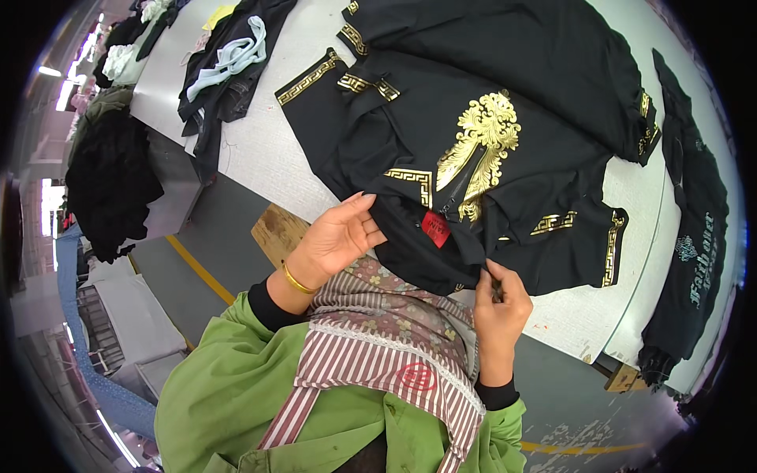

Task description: Inspecting embroidered shirts for quality, checking details of the gold pattern, and marking/tagging specific areas.

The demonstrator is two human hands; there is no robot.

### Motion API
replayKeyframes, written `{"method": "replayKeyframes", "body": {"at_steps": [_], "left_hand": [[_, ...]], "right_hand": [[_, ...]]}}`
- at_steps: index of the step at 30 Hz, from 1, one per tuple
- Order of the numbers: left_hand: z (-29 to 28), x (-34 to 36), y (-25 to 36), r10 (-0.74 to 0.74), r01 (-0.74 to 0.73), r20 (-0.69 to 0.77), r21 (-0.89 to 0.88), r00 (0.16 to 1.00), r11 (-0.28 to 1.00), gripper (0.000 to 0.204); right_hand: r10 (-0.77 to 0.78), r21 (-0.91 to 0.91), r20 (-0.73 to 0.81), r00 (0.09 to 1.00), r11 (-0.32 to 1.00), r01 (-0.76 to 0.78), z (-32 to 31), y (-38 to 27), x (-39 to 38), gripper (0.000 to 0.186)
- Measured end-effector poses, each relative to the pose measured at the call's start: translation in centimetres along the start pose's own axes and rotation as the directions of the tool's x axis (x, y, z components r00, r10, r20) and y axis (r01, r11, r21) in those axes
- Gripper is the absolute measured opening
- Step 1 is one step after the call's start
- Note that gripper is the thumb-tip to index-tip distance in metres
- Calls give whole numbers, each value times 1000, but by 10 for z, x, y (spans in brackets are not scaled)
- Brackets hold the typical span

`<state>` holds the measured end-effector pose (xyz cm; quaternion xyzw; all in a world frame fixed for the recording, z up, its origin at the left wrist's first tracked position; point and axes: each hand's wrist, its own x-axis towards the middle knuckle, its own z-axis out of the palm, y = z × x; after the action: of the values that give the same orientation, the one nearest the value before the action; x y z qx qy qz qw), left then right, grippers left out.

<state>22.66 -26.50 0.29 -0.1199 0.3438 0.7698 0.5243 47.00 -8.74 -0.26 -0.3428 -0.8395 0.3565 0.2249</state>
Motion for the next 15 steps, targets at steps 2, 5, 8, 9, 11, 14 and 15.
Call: {"method": "replayKeyframes", "body": {"at_steps": [2, 5, 8, 9, 11, 14, 15], "left_hand": [[6, 8, -1, -28, 29, 11, -54, 1000, 998, 19], [11, 15, 1, -59, 61, 30, -109, 998, 992, 19], [7, 28, -2, 59, -67, 41, 260, 997, 963, 22], [8, 33, -3, 96, -111, 58, 375, 994, 920, 23], [8, 38, 3, 97, -112, 58, 393, 994, 913, 24], [10, 46, 12, 103, -108, 37, 443, 994, 890, 29], [11, 49, 13, 104, -111, 40, 445, 994, 889, 29]], "right_hand": [[379, 367, 46, 924, 854, -369, -1, 5, 6, 17], [654, 638, 224, 722, 462, -616, -4, 17, 15, 14], [325, 822, 562, 761, -117, -557, -2, 46, 28, 11], [169, 782, 604, 779, -316, -537, -3, 53, 31, 10], [180, 839, 534, 826, 9, -544, -1, 50, 39, 9], [73, 484, 363, 929, 837, -255, 6, 40, 50, 10], [71, 486, 360, 930, 837, -251, 10, 36, 55, 10]]}}
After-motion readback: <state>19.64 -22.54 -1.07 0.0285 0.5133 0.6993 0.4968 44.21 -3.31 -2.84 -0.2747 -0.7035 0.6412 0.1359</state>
